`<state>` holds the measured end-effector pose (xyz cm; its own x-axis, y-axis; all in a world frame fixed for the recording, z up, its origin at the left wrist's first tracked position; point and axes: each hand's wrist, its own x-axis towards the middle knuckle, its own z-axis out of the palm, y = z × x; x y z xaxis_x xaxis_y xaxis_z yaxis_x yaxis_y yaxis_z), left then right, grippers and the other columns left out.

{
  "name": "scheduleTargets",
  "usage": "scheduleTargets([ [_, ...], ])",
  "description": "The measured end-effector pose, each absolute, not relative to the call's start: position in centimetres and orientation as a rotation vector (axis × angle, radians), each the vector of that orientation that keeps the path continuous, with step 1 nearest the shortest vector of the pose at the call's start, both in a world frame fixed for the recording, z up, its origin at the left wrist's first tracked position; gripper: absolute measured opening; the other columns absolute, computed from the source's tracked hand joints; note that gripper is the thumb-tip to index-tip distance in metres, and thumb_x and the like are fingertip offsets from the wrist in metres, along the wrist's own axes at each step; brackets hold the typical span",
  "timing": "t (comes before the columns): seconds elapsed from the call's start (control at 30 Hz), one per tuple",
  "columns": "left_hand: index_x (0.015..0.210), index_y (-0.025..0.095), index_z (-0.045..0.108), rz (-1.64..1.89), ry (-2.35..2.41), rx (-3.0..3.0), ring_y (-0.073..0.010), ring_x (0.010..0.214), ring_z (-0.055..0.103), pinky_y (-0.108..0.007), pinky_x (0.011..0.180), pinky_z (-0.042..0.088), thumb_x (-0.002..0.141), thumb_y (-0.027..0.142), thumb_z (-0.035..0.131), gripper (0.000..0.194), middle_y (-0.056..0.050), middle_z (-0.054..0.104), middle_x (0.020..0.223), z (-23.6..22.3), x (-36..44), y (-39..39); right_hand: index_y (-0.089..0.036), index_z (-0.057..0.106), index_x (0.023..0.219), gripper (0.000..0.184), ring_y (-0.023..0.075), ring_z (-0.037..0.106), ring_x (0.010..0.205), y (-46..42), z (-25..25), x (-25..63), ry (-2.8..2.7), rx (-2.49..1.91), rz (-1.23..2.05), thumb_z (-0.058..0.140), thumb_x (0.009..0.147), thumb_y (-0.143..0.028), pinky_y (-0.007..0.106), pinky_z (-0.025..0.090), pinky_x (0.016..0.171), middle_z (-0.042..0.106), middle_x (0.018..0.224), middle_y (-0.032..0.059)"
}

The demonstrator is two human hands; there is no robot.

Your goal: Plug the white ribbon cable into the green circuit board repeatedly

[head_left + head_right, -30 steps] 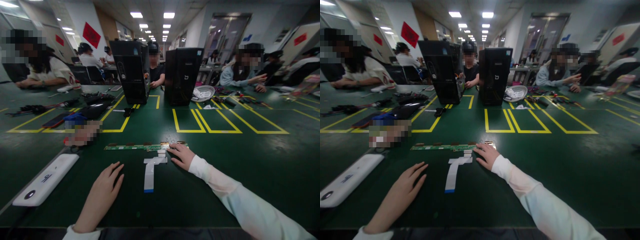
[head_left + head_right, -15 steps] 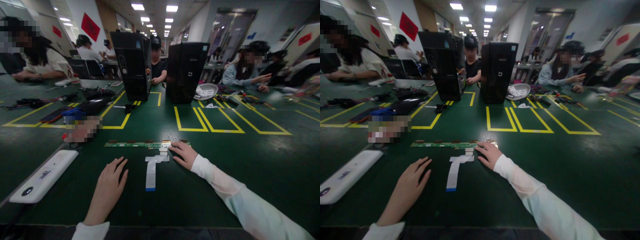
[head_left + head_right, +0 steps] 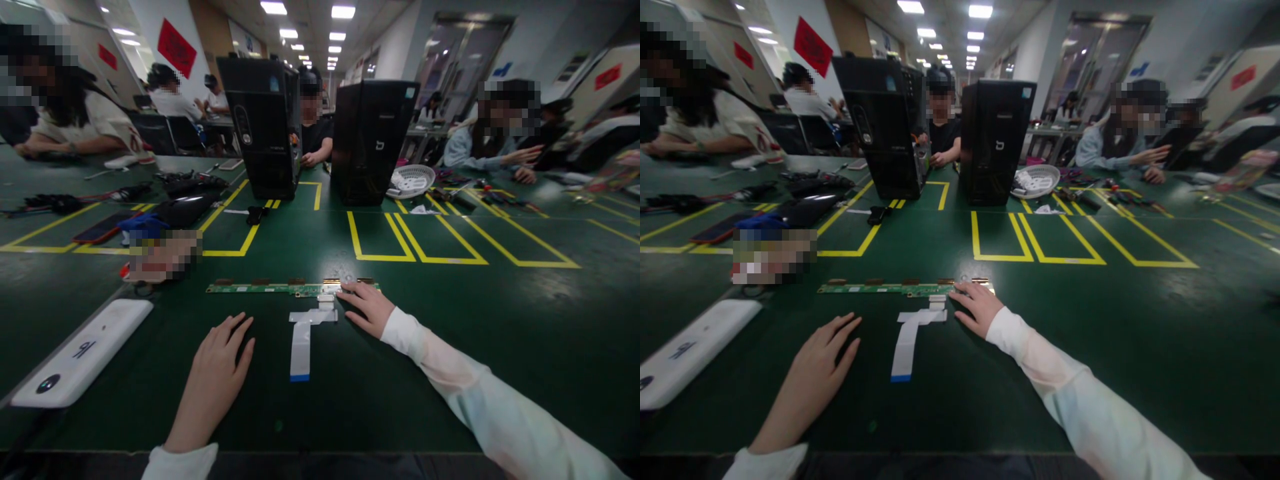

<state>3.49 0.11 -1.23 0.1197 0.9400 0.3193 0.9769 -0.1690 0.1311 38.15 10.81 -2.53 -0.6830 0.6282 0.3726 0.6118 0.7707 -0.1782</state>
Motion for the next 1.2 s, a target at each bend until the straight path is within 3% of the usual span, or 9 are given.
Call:
scheduleTargets([
  [0.33, 0.132, 0.016, 0.054, -0.509, -1.965, -2.274, -0.0314, 0.129, 0.049, -0.054, 0.107, 0.04, 0.095, 0.044, 0.036, 0.05, -0.015, 0.055, 0.138, -1.1, 3.6, 0.1, -0.019, 0.051, 0.135, 0.042, 0.028, 0.042, 0.13, 10.5, -1.5, 38.1, -2.558, -0.898, 0.06, 0.041, 0.096, -0.029, 0.052, 0.039, 0.105, 0.048, 0.139, 0.0163],
  [0.47, 0.131, 0.015, 0.055, -0.541, -1.95, -2.272, -0.0314, 0.128, 0.05, -0.053, 0.108, 0.04, 0.095, 0.044, 0.036, 0.05, -0.015, 0.056, 0.137, -1.1, 3.7, 0.1, -0.019, 0.052, 0.134, 0.041, 0.0243, 0.041, 0.132, 9.8, -0.8, 37.1, -2.544, -0.739, 0.115, 0.034, 0.097, -0.022, 0.048, 0.038, 0.108, 0.051, 0.137, 0.0142],
  [0.73, 0.131, 0.014, 0.055, -0.511, -1.956, -2.275, -0.0319, 0.128, 0.049, -0.053, 0.108, 0.04, 0.095, 0.045, 0.036, 0.051, -0.015, 0.055, 0.138, -1.2, 3.6, 0.1, -0.024, 0.052, 0.139, 0.053, 0.0342, 0.028, 0.139, 8.5, 0.0, 35.5, -2.655, -0.877, 0.184, 0.044, 0.095, -0.051, 0.056, 0.029, 0.11, 0.031, 0.151, 0.0167],
  [1.2, 0.131, 0.017, 0.057, -0.553, -1.967, -2.267, -0.0309, 0.128, 0.051, -0.053, 0.108, 0.04, 0.094, 0.045, 0.037, 0.051, -0.014, 0.057, 0.136, -1.1, 3.7, 0.1, -0.026, 0.052, 0.139, 0.051, 0.0333, 0.032, 0.138, 8.4, 0.1, 35.1, -2.722, -1.021, 0.182, 0.051, 0.093, -0.047, 0.057, 0.028, 0.111, 0.037, 0.149, 0.0166],
])
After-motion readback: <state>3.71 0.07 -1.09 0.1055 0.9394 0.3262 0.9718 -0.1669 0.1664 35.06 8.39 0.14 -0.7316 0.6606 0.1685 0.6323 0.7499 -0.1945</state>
